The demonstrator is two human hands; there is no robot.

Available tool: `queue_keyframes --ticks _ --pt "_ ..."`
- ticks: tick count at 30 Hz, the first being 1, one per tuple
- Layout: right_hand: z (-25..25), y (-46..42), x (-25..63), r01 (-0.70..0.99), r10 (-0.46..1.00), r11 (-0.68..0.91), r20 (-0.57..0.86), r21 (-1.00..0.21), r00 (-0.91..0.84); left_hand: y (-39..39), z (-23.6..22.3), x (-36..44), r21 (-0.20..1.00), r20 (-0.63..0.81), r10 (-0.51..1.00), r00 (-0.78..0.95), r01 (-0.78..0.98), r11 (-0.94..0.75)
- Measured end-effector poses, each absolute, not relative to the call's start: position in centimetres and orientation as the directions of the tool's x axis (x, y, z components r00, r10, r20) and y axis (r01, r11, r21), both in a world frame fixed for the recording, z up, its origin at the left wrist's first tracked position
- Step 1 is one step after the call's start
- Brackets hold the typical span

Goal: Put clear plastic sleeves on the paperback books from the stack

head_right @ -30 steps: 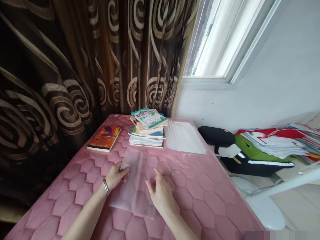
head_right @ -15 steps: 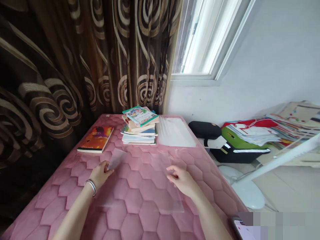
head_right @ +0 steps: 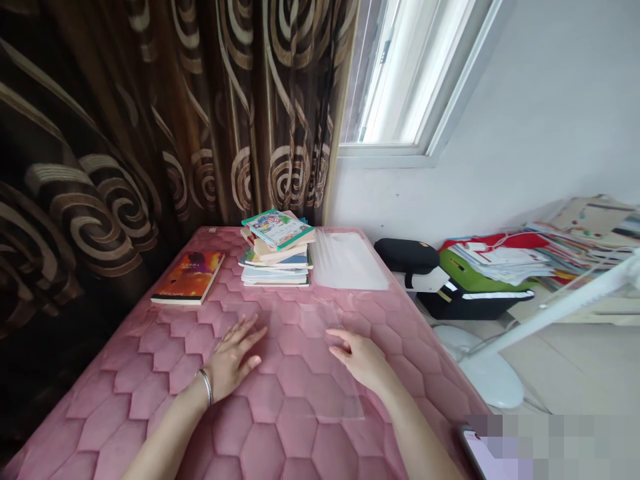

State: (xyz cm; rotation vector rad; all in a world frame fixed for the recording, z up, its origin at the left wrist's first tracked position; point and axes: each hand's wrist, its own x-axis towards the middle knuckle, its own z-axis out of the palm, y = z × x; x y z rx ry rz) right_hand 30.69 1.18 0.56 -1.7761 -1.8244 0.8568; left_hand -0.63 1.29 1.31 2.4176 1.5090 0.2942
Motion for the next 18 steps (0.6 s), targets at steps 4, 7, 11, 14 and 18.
queue_keyframes --ticks 4,7,11,14,18 --pt "0.6 1.2 30.7 0.74 0.988 -0.025 -0.128 -0.672 -0.083 0.7 1.9 0.0 0.288 -0.223 0.883 0.414 0.893 -0.346" --pt "0.5 1.2 30.5 0.786 0.986 -0.016 -0.142 -0.618 -0.091 0.7 2.3 -0.1 0.272 -0.266 0.878 0.397 0.905 -0.327" --pt "1.0 1.1 30.2 0.858 0.986 0.006 -0.139 -0.513 -0.09 0.7 2.7 -0.1 0.294 -0.281 0.876 0.391 0.904 -0.309" --pt "2.7 2.2 29.6 0.867 0.993 0.104 -0.001 -0.488 -0.12 0.6 3.0 0.1 0.305 -0.295 0.879 0.376 0.908 -0.286" --pt "6.6 6.2 27.2 0.838 0.909 0.36 0.358 -0.409 -0.216 0.5 3.1 0.3 0.306 -0.296 0.88 0.371 0.91 -0.281"
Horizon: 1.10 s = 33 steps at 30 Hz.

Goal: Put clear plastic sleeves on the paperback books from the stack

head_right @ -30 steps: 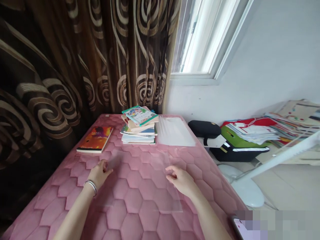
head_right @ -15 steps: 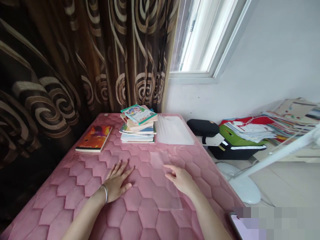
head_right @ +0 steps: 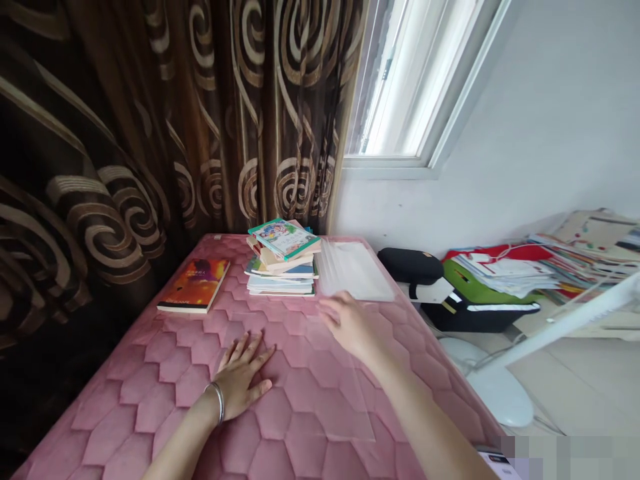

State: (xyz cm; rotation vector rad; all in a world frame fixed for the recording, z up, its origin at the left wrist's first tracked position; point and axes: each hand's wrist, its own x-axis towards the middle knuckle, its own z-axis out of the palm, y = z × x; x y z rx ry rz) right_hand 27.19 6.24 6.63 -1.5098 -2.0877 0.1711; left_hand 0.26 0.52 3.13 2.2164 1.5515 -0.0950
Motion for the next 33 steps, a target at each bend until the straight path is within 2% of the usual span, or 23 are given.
queue_keyframes --ticks 2,4,7,10,13,17,23,26,30,31,33 --pt "8.5 9.0 25.3 0.849 0.839 0.424 0.49 -0.315 -0.237 0.5 3.1 0.3 0.311 -0.294 0.879 0.376 0.907 -0.285" --pt "9.9 11.9 23.2 0.886 0.812 0.416 0.522 -0.203 -0.261 0.5 3.1 0.3 0.314 -0.299 0.876 0.38 0.905 -0.285" --pt "11.0 15.5 20.7 0.927 0.826 0.371 0.477 -0.058 -0.301 0.5 3.2 0.3 0.31 -0.319 0.871 0.373 0.91 -0.276" --pt "11.2 18.0 19.5 0.94 0.858 0.34 0.401 0.024 -0.321 0.5 3.1 0.3 0.314 -0.326 0.87 0.371 0.91 -0.271" --pt "11.0 18.9 19.4 0.919 0.848 0.388 0.361 0.075 -0.388 0.5 2.9 0.2 0.322 -0.315 0.872 0.374 0.907 -0.273" --pt "10.7 16.3 19.4 0.855 0.741 0.486 0.434 0.18 -0.512 0.4 2.9 0.1 0.333 -0.3 0.871 0.389 0.898 -0.286" --pt "8.0 5.8 19.7 0.748 0.535 0.597 0.551 0.29 -0.641 0.5 2.6 0.2 0.32 -0.298 0.875 0.38 0.904 -0.283" --pt "4.8 0.1 19.8 0.732 0.513 0.62 0.559 0.283 -0.651 0.6 2.1 0.0 0.321 -0.274 0.883 0.381 0.902 -0.29" --pt "0.9 -4.5 19.1 0.68 0.519 0.682 0.478 0.269 -0.709 0.6 1.6 -0.2 0.305 -0.233 0.889 0.395 0.897 -0.319" --pt "0.7 -4.8 18.9 0.676 0.521 0.701 0.483 0.229 -0.704 0.6 1.6 -0.2 0.297 -0.235 0.887 0.398 0.898 -0.324" --pt "1.0 -4.6 19.0 0.717 0.635 0.696 0.444 0.027 -0.633 0.6 1.6 -0.3 0.286 -0.248 0.881 0.403 0.899 -0.331"
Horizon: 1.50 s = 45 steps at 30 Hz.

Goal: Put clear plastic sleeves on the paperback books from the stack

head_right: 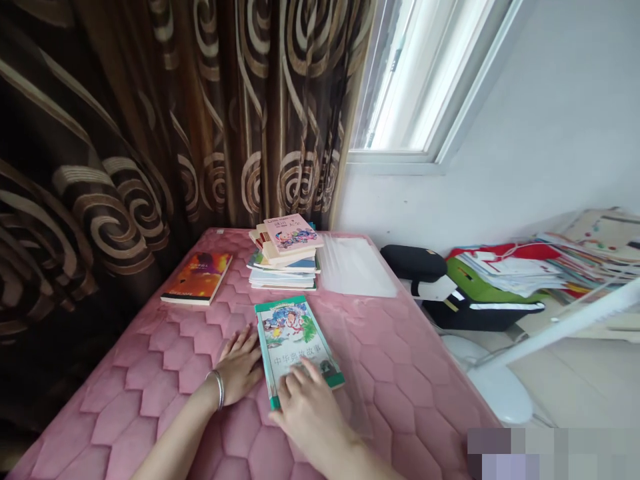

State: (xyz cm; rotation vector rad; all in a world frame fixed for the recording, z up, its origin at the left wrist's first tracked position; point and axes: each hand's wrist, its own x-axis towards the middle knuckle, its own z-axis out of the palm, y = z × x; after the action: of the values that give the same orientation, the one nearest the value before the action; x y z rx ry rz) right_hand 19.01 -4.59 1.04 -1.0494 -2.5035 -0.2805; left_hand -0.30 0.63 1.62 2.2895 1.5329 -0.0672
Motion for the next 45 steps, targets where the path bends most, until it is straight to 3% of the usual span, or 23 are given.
queue_keyframes --ticks 2,4,7,9,19,25,28,31,33,38,42,45 --pt "2.1 -3.2 19.7 0.766 0.777 0.606 0.364 -0.216 -0.513 0.7 1.7 -0.3 0.287 -0.253 0.877 0.408 0.898 -0.334" --pt "2.8 -1.1 20.8 0.845 0.89 0.413 0.345 -0.34 -0.297 0.7 1.6 -0.3 0.288 -0.254 0.877 0.409 0.897 -0.335" --pt "2.4 2.0 22.4 0.943 0.981 0.047 0.195 -0.329 0.019 0.7 1.5 -0.2 0.27 -0.258 0.882 0.396 0.906 -0.327" --pt "1.6 3.4 23.1 0.939 0.993 -0.058 0.078 -0.339 0.09 0.7 1.3 -0.2 0.263 -0.26 0.882 0.392 0.908 -0.326" --pt "2.2 3.7 23.6 0.605 0.971 -0.205 -0.24 -0.77 0.023 0.7 0.8 -0.3 0.234 -0.227 0.879 0.42 0.899 -0.369" --pt "1.7 3.1 23.5 0.468 0.976 -0.206 -0.213 -0.859 0.039 0.6 0.8 -0.2 0.212 -0.228 0.881 0.415 0.904 -0.371" --pt "1.0 2.7 23.4 0.207 0.955 -0.295 -0.296 -0.933 0.027 0.7 0.6 -0.3 0.212 -0.22 0.88 0.422 0.901 -0.379" --pt "0.7 2.2 23.1 -0.082 0.904 -0.424 -0.416 -0.902 -0.095 0.7 0.6 -0.3 0.225 -0.216 0.881 0.422 0.899 -0.375" --pt "1.0 2.0 23.0 -0.158 0.899 -0.427 -0.401 -0.89 -0.174 0.6 0.7 -0.2 0.23 -0.216 0.882 0.419 0.9 -0.371" --pt "3.6 1.9 24.8 -0.205 0.958 -0.282 -0.265 -0.937 -0.107 0.5 1.3 -0.1 0.246 -0.222 0.892 0.393 0.908 -0.339" --pt "4.4 1.7 27.7 -0.245 0.958 -0.284 -0.283 -0.927 -0.04 0.5 2.2 0.1 0.255 -0.237 0.907 0.349 0.923 -0.289" --pt "2.9 1.4 28.9 -0.17 0.95 -0.307 -0.312 -0.936 0.005 0.6 2.5 0.1 0.259 -0.229 0.915 0.331 0.927 -0.271"
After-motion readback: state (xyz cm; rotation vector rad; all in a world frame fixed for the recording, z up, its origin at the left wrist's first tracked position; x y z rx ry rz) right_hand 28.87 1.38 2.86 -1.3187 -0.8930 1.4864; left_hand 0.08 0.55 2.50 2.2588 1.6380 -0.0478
